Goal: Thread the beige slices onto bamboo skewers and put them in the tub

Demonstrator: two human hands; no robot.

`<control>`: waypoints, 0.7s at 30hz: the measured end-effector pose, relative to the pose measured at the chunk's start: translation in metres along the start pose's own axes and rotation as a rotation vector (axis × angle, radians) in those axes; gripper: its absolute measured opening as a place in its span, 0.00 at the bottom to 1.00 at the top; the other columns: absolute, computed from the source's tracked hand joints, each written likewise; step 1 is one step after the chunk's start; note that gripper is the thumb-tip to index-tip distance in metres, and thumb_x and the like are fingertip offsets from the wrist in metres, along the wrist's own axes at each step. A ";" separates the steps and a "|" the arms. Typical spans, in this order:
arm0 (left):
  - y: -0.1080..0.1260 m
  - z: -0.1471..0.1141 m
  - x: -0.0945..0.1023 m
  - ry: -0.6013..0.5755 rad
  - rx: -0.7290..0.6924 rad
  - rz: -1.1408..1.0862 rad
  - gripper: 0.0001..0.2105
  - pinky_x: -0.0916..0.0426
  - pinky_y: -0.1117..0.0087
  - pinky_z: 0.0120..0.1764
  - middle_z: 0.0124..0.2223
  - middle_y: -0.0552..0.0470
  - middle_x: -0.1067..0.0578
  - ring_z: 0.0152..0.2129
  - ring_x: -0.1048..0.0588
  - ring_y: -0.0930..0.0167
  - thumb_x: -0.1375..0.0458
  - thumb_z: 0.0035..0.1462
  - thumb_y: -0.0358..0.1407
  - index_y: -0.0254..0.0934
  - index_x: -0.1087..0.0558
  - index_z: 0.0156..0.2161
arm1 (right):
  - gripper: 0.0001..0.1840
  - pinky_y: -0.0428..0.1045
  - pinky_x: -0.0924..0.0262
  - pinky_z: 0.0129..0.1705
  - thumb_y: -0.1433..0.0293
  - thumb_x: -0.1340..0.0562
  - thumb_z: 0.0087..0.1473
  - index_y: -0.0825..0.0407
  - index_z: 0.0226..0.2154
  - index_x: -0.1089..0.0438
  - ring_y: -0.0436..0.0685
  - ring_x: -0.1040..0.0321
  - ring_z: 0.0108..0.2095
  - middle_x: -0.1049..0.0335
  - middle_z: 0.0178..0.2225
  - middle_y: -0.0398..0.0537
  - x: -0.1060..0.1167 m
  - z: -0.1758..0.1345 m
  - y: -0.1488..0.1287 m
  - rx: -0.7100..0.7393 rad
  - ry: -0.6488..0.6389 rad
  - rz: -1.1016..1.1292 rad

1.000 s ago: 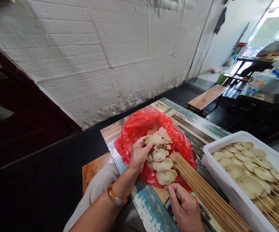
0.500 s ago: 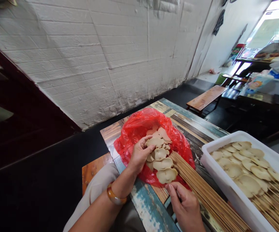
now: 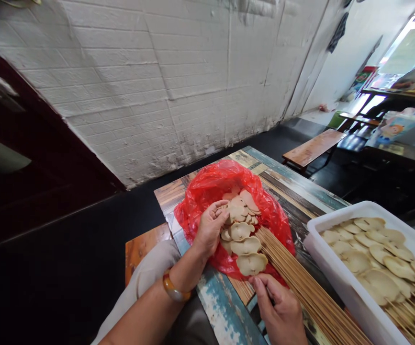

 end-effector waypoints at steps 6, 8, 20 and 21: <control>0.002 -0.004 -0.005 -0.039 0.032 -0.031 0.23 0.39 0.78 0.26 0.25 0.57 0.31 0.20 0.32 0.79 0.37 0.40 0.33 0.33 0.36 0.44 | 0.20 0.41 0.50 0.14 0.53 0.44 0.50 0.52 0.28 0.28 0.47 0.45 0.13 0.41 0.12 0.38 0.001 0.000 0.004 -0.045 0.010 0.050; 0.001 -0.003 -0.004 -0.032 0.035 -0.047 0.24 0.38 0.77 0.26 0.25 0.57 0.31 0.19 0.31 0.78 0.37 0.40 0.34 0.33 0.37 0.44 | 0.21 0.41 0.49 0.14 0.52 0.45 0.50 0.52 0.27 0.28 0.47 0.45 0.13 0.41 0.12 0.38 0.000 0.000 0.004 -0.043 0.004 0.042; 0.003 -0.002 -0.001 0.024 0.044 -0.079 0.25 0.37 0.77 0.24 0.26 0.56 0.29 0.18 0.30 0.77 0.35 0.38 0.38 0.34 0.37 0.43 | 0.25 0.41 0.47 0.13 0.49 0.47 0.50 0.51 0.24 0.27 0.49 0.39 0.15 0.35 0.14 0.42 0.003 0.000 -0.011 0.018 0.061 -0.025; 0.003 -0.002 0.000 0.031 0.050 -0.096 0.25 0.36 0.76 0.24 0.26 0.56 0.29 0.18 0.30 0.77 0.35 0.38 0.38 0.34 0.37 0.43 | 0.25 0.41 0.46 0.14 0.49 0.47 0.49 0.51 0.24 0.27 0.49 0.38 0.15 0.33 0.15 0.43 0.003 0.000 -0.011 0.018 0.062 -0.021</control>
Point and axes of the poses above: each hand's wrist, its own z-axis towards the middle knuckle, its own x-axis out of the back of the hand, y = z × x, the point moved 7 cm from there along z, towards the middle knuckle
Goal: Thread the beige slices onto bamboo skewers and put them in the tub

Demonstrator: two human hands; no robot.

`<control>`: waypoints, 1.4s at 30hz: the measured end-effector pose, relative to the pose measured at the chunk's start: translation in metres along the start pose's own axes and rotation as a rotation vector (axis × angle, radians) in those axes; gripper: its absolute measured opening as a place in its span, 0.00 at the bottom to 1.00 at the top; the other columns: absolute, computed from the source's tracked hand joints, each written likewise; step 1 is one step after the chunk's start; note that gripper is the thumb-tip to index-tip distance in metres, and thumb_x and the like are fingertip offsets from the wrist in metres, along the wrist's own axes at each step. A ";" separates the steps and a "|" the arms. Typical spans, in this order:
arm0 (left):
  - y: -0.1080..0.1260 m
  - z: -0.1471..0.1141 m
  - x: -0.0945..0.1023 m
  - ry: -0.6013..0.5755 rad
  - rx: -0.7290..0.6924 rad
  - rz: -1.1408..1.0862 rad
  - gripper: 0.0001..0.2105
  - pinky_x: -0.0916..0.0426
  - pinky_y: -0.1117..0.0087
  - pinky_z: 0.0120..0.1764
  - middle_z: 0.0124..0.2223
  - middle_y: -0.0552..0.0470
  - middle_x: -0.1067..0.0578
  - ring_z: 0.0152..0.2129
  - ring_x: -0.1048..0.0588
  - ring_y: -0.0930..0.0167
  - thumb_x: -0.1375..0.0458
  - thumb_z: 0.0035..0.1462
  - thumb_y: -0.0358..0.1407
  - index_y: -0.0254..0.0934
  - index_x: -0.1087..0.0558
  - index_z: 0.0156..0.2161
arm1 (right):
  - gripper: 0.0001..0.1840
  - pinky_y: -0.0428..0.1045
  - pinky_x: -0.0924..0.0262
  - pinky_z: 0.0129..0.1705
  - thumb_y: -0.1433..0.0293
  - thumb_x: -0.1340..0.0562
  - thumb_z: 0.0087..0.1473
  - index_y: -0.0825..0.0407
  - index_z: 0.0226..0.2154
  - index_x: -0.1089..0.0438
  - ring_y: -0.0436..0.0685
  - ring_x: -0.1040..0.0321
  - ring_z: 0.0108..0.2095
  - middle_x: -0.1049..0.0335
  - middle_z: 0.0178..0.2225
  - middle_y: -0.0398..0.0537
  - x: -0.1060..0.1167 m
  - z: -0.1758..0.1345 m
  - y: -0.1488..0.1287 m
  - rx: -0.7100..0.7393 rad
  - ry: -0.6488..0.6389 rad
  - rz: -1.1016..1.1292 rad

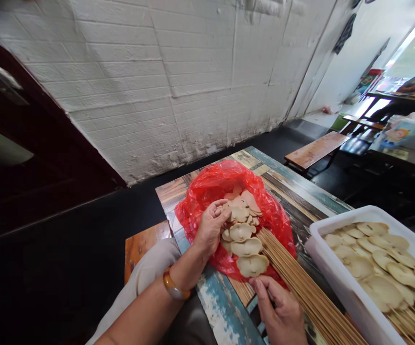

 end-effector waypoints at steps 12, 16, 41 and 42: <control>0.000 0.000 0.000 0.029 0.045 -0.070 0.23 0.34 0.76 0.25 0.28 0.55 0.30 0.20 0.31 0.78 0.35 0.37 0.36 0.35 0.36 0.40 | 0.24 0.40 0.44 0.16 0.50 0.46 0.49 0.51 0.25 0.27 0.49 0.36 0.17 0.29 0.20 0.45 -0.001 -0.001 0.007 -0.020 -0.012 -0.003; -0.001 0.000 0.001 0.036 0.044 -0.048 0.20 0.33 0.74 0.26 0.28 0.55 0.31 0.20 0.32 0.78 0.37 0.39 0.36 0.34 0.35 0.39 | 0.21 0.40 0.43 0.19 0.52 0.45 0.50 0.51 0.27 0.27 0.49 0.36 0.18 0.30 0.20 0.43 -0.002 0.000 0.014 -0.036 -0.053 -0.027; 0.002 -0.004 -0.003 -0.037 -0.099 0.086 0.22 0.39 0.78 0.30 0.27 0.57 0.32 0.23 0.34 0.79 0.39 0.44 0.34 0.36 0.36 0.46 | 0.18 0.42 0.54 0.15 0.54 0.44 0.49 0.51 0.29 0.30 0.47 0.50 0.12 0.48 0.11 0.35 -0.008 -0.002 0.022 -0.143 -0.081 0.142; 0.002 -0.004 -0.003 -0.031 -0.098 0.076 0.22 0.39 0.78 0.30 0.27 0.56 0.32 0.24 0.34 0.79 0.39 0.44 0.34 0.35 0.36 0.46 | 0.18 0.42 0.54 0.15 0.54 0.44 0.49 0.52 0.29 0.30 0.47 0.51 0.12 0.48 0.11 0.35 -0.008 -0.002 0.022 -0.142 -0.078 0.147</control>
Point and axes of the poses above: each hand's wrist, its own z-axis towards the middle knuckle, its own x-axis out of the back of the hand, y = z × x, the point moved 7 cm from there along z, towards the middle knuckle
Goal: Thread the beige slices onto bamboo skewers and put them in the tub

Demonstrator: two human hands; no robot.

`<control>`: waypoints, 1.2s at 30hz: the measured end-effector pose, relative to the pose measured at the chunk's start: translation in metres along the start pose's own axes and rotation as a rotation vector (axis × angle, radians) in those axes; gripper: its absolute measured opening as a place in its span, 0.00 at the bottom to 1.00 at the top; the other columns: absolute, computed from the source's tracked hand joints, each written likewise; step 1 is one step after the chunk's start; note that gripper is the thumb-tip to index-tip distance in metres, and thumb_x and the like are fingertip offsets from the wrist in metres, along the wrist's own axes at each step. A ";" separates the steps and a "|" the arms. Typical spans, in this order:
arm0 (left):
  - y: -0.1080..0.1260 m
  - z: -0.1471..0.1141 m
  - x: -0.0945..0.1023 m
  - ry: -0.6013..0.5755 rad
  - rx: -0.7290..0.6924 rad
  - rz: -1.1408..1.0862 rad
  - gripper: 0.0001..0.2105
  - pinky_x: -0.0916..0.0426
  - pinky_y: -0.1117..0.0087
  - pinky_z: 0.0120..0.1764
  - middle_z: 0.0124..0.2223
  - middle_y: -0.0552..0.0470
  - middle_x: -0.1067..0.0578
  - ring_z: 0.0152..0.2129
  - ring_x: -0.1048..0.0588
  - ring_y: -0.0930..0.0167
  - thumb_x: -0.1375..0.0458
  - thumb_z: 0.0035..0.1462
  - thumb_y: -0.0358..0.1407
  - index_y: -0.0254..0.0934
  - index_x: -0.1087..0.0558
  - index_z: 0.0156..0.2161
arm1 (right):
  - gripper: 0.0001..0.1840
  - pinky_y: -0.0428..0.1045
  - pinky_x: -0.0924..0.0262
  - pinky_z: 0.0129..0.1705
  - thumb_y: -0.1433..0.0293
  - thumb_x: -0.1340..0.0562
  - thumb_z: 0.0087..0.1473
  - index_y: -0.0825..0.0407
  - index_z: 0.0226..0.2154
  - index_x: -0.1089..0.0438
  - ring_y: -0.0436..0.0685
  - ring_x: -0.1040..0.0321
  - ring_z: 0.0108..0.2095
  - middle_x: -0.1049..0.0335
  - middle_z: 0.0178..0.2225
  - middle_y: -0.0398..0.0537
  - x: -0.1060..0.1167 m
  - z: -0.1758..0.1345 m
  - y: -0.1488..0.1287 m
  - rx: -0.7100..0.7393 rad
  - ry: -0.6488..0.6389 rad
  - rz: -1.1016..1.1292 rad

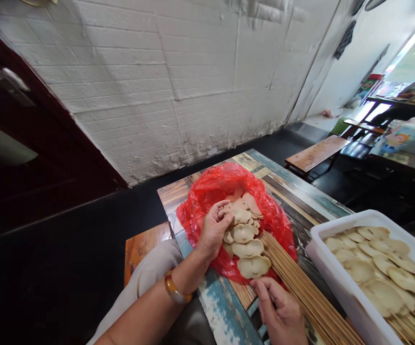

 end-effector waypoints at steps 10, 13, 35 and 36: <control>0.001 0.002 0.003 0.042 -0.011 -0.087 0.21 0.40 0.78 0.29 0.27 0.57 0.30 0.22 0.33 0.79 0.37 0.41 0.32 0.36 0.34 0.44 | 0.19 0.42 0.53 0.16 0.55 0.45 0.51 0.53 0.31 0.30 0.47 0.50 0.12 0.48 0.10 0.35 -0.004 0.000 0.000 0.022 -0.023 -0.031; 0.001 0.001 0.003 0.057 -0.013 -0.056 0.21 0.39 0.78 0.30 0.28 0.56 0.29 0.23 0.33 0.79 0.37 0.41 0.32 0.36 0.33 0.43 | 0.19 0.43 0.52 0.16 0.54 0.46 0.52 0.52 0.30 0.31 0.48 0.49 0.12 0.48 0.10 0.35 -0.007 -0.001 -0.003 0.021 -0.050 -0.051; -0.003 0.000 -0.003 -0.024 0.029 0.006 0.23 0.40 0.79 0.28 0.28 0.55 0.29 0.23 0.33 0.79 0.38 0.42 0.35 0.35 0.34 0.46 | 0.20 0.43 0.57 0.15 0.53 0.45 0.51 0.53 0.29 0.33 0.46 0.54 0.12 0.51 0.10 0.33 -0.008 -0.002 -0.001 -0.025 -0.050 0.078; -0.005 0.000 -0.003 -0.027 0.063 -0.035 0.23 0.40 0.79 0.27 0.29 0.54 0.29 0.23 0.32 0.78 0.38 0.42 0.36 0.35 0.34 0.46 | 0.20 0.43 0.58 0.15 0.53 0.45 0.51 0.54 0.30 0.33 0.46 0.54 0.12 0.51 0.10 0.33 -0.008 -0.002 -0.001 -0.033 -0.051 0.088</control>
Point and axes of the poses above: each hand's wrist, its own z-axis towards the middle knuckle, its own x-axis out of the back of the hand, y = z × x, the point moved 7 cm from there along z, towards the middle knuckle
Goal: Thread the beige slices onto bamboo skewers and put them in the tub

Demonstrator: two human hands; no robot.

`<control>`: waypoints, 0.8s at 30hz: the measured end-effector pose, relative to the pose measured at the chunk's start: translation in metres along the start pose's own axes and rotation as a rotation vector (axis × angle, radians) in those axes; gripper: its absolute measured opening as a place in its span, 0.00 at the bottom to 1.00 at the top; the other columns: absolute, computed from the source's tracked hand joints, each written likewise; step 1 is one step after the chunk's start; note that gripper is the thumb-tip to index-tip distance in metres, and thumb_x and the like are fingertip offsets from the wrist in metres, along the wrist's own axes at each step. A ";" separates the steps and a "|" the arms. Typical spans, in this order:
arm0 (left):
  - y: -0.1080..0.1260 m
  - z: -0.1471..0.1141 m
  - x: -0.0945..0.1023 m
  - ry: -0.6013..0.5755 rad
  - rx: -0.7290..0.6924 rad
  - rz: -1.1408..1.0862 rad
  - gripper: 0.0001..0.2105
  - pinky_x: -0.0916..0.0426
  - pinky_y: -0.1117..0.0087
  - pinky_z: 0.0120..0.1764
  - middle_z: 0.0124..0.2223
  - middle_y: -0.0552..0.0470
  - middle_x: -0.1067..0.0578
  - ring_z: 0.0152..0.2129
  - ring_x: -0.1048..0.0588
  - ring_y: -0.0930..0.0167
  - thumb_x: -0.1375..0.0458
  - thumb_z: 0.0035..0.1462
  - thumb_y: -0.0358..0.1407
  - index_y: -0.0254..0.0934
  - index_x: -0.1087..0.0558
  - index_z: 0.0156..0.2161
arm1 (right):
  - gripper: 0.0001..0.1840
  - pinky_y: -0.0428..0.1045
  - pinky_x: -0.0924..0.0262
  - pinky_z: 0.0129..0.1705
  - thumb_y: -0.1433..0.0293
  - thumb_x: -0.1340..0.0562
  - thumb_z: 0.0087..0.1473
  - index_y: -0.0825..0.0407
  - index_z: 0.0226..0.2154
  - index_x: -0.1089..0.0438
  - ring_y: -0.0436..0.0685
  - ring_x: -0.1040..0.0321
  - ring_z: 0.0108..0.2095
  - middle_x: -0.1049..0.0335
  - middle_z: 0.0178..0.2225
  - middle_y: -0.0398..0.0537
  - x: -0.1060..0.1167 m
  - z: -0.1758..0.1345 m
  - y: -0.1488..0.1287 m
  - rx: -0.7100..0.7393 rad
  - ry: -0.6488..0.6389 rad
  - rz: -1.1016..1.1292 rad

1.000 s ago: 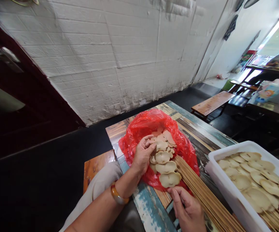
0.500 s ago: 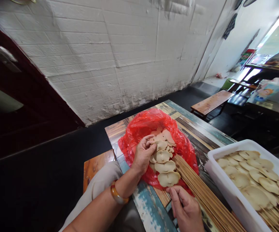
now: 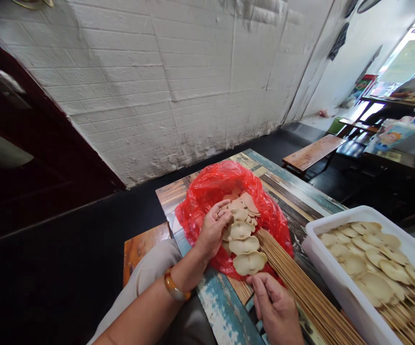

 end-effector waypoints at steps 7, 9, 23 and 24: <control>-0.008 -0.004 -0.011 -0.118 0.171 -0.158 0.15 0.36 0.76 0.28 0.31 0.48 0.26 0.23 0.30 0.76 0.39 0.44 0.41 0.31 0.29 0.36 | 0.19 0.42 0.57 0.15 0.54 0.45 0.51 0.54 0.30 0.33 0.45 0.54 0.12 0.51 0.10 0.32 -0.001 -0.001 -0.001 0.010 -0.015 0.000; -0.010 -0.006 -0.013 -0.162 0.223 -0.173 0.15 0.35 0.74 0.30 0.30 0.48 0.26 0.24 0.29 0.75 0.37 0.42 0.38 0.30 0.28 0.35 | 0.19 0.42 0.54 0.16 0.54 0.45 0.51 0.54 0.29 0.32 0.46 0.51 0.12 0.50 0.10 0.33 -0.001 -0.001 -0.004 0.037 0.000 -0.055; -0.021 -0.005 -0.006 -0.051 0.195 -0.087 0.16 0.36 0.74 0.25 0.25 0.51 0.26 0.19 0.30 0.75 0.34 0.36 0.39 0.30 0.29 0.30 | 0.20 0.43 0.44 0.20 0.57 0.50 0.56 0.51 0.28 0.29 0.51 0.37 0.17 0.36 0.15 0.42 0.001 -0.001 -0.015 0.270 0.006 -0.467; -0.021 -0.005 -0.006 -0.052 0.188 -0.077 0.16 0.36 0.74 0.25 0.25 0.51 0.26 0.18 0.30 0.75 0.34 0.36 0.39 0.30 0.30 0.29 | 0.19 0.43 0.44 0.21 0.57 0.50 0.56 0.51 0.28 0.30 0.51 0.37 0.18 0.35 0.16 0.43 0.000 -0.001 -0.015 0.281 -0.005 -0.488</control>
Point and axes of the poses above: each hand's wrist, its own z-axis towards the middle knuckle, its own x-axis out of the back of the hand, y = z × x, the point moved 7 cm from there along z, towards the middle knuckle
